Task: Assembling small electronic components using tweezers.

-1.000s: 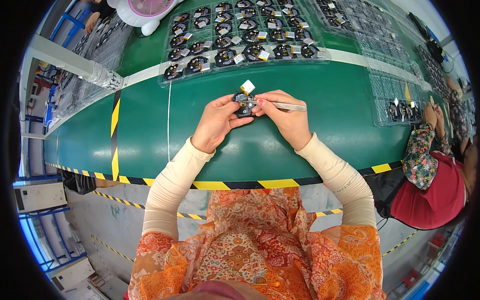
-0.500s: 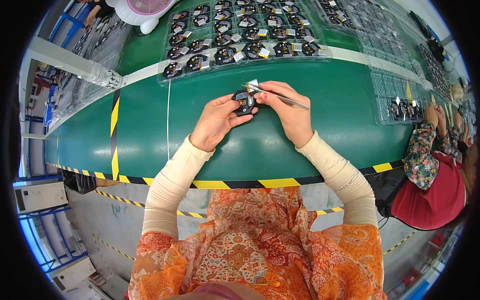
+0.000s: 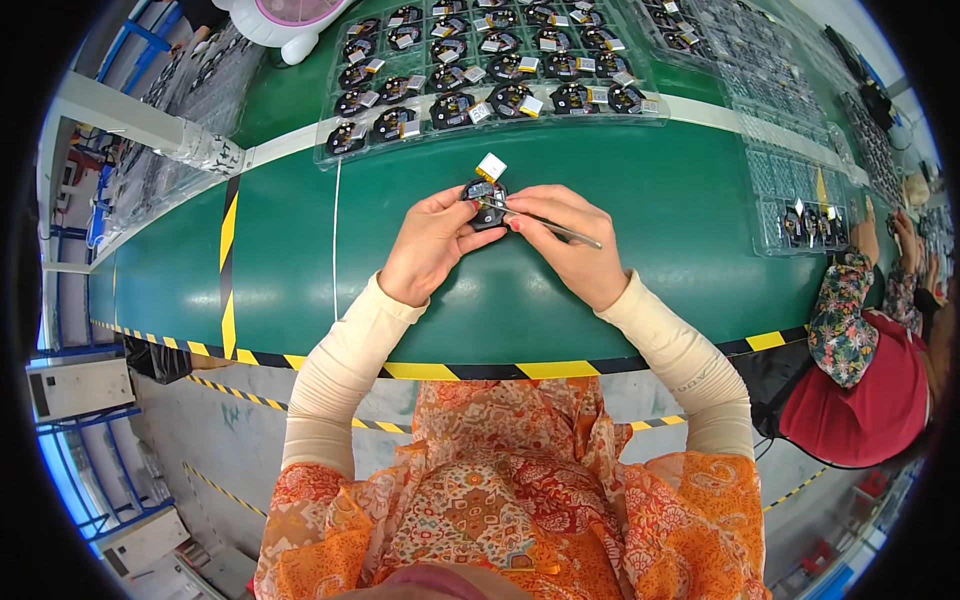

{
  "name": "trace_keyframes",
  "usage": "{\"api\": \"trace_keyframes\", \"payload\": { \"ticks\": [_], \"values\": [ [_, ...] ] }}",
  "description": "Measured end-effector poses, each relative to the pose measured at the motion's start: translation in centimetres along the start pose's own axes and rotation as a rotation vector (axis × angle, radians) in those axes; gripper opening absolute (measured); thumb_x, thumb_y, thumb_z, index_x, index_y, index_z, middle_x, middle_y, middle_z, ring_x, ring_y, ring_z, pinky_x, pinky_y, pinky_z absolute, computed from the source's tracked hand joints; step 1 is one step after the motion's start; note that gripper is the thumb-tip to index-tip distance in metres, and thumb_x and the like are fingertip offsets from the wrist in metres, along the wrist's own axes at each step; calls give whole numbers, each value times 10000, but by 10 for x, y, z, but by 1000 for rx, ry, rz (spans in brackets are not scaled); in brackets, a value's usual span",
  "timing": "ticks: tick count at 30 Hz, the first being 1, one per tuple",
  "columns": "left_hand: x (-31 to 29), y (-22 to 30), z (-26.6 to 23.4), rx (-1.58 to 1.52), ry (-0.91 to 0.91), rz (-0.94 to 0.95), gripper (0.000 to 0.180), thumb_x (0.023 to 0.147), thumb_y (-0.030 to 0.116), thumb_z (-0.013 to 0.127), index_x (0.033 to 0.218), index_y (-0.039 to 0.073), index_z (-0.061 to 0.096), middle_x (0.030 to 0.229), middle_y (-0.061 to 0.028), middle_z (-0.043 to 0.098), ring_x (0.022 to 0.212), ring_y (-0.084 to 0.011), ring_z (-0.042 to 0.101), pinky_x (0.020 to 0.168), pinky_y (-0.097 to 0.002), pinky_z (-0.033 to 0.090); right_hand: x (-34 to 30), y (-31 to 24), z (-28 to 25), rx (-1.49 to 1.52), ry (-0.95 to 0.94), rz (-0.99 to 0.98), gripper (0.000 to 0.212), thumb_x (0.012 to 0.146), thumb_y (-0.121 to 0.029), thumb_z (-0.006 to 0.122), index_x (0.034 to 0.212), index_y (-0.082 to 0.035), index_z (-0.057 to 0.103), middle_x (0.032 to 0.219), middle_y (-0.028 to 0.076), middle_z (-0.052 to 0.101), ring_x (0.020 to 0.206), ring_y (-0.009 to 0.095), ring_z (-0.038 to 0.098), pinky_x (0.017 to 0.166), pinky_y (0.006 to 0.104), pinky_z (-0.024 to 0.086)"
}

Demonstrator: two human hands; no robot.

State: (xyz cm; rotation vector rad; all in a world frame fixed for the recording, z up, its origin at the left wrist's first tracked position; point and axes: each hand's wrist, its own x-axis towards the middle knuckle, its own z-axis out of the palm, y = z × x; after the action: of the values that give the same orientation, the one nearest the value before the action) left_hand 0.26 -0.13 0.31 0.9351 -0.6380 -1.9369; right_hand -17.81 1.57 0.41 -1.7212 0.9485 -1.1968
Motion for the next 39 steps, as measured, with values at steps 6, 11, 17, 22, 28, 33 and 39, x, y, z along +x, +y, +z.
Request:
{"api": "trace_keyframes", "payload": {
  "ticks": [6,11,17,22,28,33,39],
  "values": [
    [1,-1,-2,9,-15,-7,233,885,22,424,1078,-63,521,986,-123,602,854,-184,629,773,-292,544,2,-3,0,137,16,97,177,828,41,545,992,78,600,1035,147,568,858,188,614,754,265,516],
    [0,0,-1,26,-33,-12,238,888,19,421,1090,-66,515,997,-126,597,858,-181,624,770,-286,547,2,-2,-4,-78,-34,-16,171,841,21,539,988,81,602,1006,146,579,830,188,620,737,257,515],
    [-1,1,-1,63,-56,-34,256,892,22,424,1119,-71,496,1011,-128,590,869,-179,618,768,-286,553,11,-9,-13,555,85,517,231,862,-77,550,1000,106,578,969,170,605,785,196,629,719,266,519],
    [-2,2,-1,39,-70,-42,253,896,28,426,1119,-67,496,1013,-127,593,880,-183,618,772,-286,549,10,-4,-11,675,85,502,253,863,-78,549,1041,102,556,995,184,604,822,203,628,758,277,521],
    [-4,3,2,23,-50,-13,239,898,35,428,1105,-59,500,1006,-130,602,891,-191,621,774,-288,542,7,-6,-6,599,130,468,258,850,-48,559,1063,98,546,1014,185,601,873,203,620,788,277,519],
    [-3,0,2,48,-42,13,252,900,32,421,1128,-59,482,1017,-129,596,895,-199,625,767,-289,546,6,-4,-3,638,176,481,255,843,-20,565,1060,112,540,941,182,616,803,199,633,771,266,528],
    [-1,-2,2,74,-30,23,258,891,14,434,1135,-57,478,1022,-131,592,884,-190,624,760,-286,550,7,-2,-7,708,188,574,238,847,-50,559,1046,79,548,947,160,619,789,179,625,721,257,517]
  ]
}}
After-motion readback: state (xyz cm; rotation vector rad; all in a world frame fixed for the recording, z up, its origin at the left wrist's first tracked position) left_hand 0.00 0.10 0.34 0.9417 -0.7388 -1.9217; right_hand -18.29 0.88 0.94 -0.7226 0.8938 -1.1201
